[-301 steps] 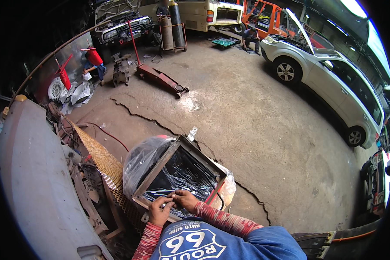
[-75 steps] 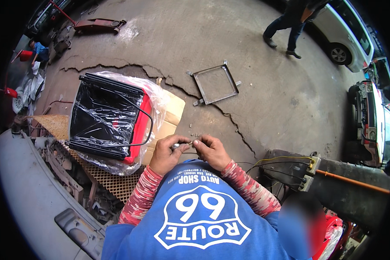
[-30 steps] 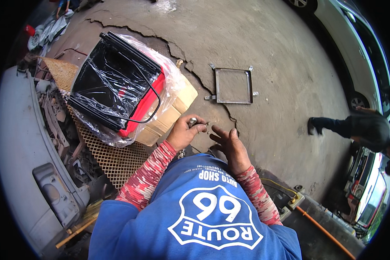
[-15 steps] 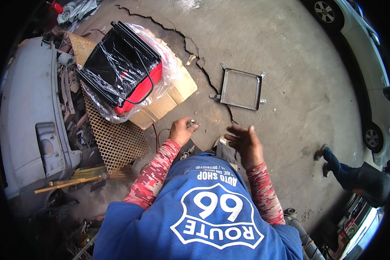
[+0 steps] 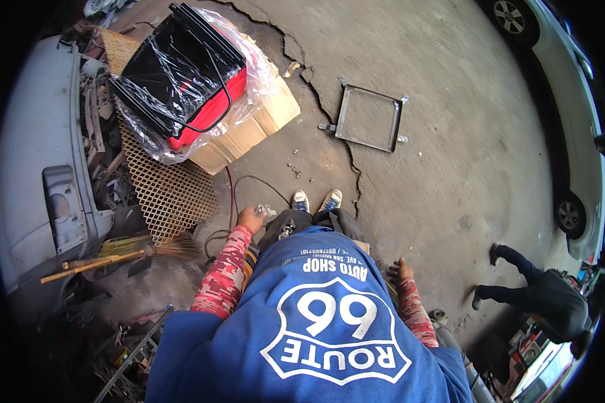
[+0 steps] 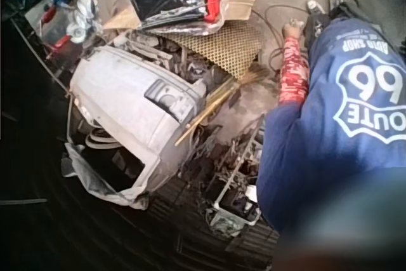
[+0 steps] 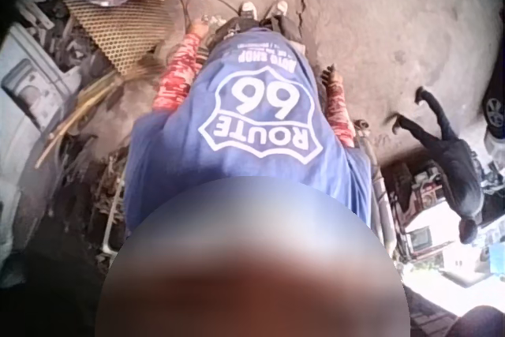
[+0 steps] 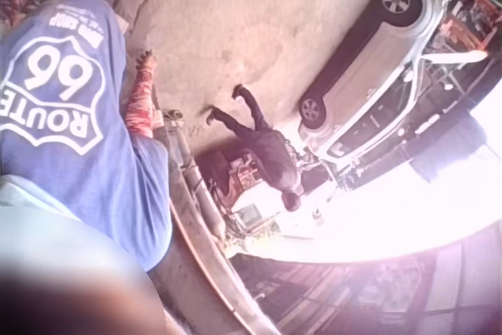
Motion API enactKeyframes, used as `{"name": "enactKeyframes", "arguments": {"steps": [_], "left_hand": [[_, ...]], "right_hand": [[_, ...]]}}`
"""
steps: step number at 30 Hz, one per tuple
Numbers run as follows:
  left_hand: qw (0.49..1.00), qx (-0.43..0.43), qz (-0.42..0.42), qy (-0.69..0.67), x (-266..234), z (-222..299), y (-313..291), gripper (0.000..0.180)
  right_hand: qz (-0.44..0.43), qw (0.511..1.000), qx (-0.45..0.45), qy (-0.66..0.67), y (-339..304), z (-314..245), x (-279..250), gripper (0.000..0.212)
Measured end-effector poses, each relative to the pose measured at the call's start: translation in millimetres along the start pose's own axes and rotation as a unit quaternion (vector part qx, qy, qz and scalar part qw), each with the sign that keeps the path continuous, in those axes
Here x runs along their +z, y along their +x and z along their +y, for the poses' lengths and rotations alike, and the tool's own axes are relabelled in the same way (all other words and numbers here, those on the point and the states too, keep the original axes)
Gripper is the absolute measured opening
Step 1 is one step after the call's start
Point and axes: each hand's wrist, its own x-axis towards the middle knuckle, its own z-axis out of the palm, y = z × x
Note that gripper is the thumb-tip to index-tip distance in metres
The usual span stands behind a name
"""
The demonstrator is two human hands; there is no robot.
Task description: The person removes a metal frame from a plastic-wrapped car part, then walks to a red car and places the frame inside the open door area to align it with the interior panel.
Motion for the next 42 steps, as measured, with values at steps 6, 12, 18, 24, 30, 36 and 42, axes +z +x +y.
{"name": "enactKeyframes", "arguments": {"steps": [6,12,18,24,30,36,42], "left_hand": [[0.981,-0.068,-0.170,0.065,37,-109,-23,0.041],[0.981,-0.116,-0.126,-0.089,15,-150,-17,0.024],[0.988,-0.115,-0.045,-0.093,-24,-106,16,0.030],[0.980,-0.064,-0.005,-0.190,8,-65,22,0.026],[0.985,-0.067,-0.025,-0.158,62,-67,-23,0.032],[0.935,-0.312,0.005,-0.166,125,-24,-71,0.032],[0.960,-0.274,0.038,-0.039,168,170,-73,0.034]], "right_hand": [[-0.020,0.987,-0.084,-0.134,-64,63,1,0.041],[-0.033,0.994,-0.101,-0.031,-75,12,55,0.038],[-0.053,0.971,-0.225,-0.065,-92,-58,67,0.040],[-0.096,0.977,-0.186,-0.029,-95,-83,43,0.044],[-0.093,0.981,-0.142,-0.088,-41,-143,51,0.036],[-0.154,0.917,-0.206,-0.304,32,-271,24,0.036],[-0.039,0.928,-0.218,-0.299,108,-443,-38,0.037]]}}
